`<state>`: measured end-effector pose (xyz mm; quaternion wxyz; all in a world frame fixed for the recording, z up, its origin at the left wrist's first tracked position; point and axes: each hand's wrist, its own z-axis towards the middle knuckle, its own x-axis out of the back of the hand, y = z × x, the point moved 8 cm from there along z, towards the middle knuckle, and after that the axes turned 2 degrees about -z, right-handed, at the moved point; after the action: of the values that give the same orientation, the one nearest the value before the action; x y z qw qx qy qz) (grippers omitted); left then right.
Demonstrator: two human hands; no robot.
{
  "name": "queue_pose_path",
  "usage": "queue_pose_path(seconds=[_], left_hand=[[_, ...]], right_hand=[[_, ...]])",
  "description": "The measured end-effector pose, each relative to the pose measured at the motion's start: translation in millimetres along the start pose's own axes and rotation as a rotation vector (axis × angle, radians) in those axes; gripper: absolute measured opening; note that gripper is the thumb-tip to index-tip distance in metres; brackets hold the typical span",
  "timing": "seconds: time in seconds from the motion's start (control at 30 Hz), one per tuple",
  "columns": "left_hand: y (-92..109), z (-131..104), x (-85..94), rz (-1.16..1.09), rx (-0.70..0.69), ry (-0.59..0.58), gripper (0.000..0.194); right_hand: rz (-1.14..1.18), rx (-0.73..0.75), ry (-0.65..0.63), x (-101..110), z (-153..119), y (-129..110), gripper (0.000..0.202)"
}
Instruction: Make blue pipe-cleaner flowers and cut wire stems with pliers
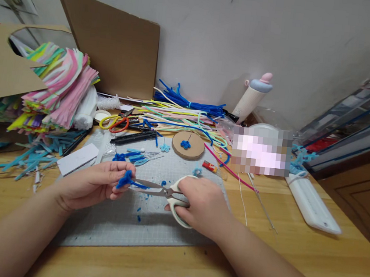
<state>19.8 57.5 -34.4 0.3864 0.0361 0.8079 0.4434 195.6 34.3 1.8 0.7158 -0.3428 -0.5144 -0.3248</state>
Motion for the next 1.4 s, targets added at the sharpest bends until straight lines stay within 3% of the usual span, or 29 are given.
queue_pose_path(seconds=[0.63,1.07,1.4], left_hand=[[0,-1,-0.5,-0.024,-0.006,-0.015,0.012],[4,-1,3.6,-0.021,-0.029,0.03,0.014],[12,-4,6.1,0.052,-0.07,0.053,0.017]], right_hand=[[0.044,0.008,0.034,3,-2,-1,0.029],[0.064,-0.016,-0.01,0,-4,-1,0.031],[0.367,-0.177,-0.125,-12,-6,11,0.039]])
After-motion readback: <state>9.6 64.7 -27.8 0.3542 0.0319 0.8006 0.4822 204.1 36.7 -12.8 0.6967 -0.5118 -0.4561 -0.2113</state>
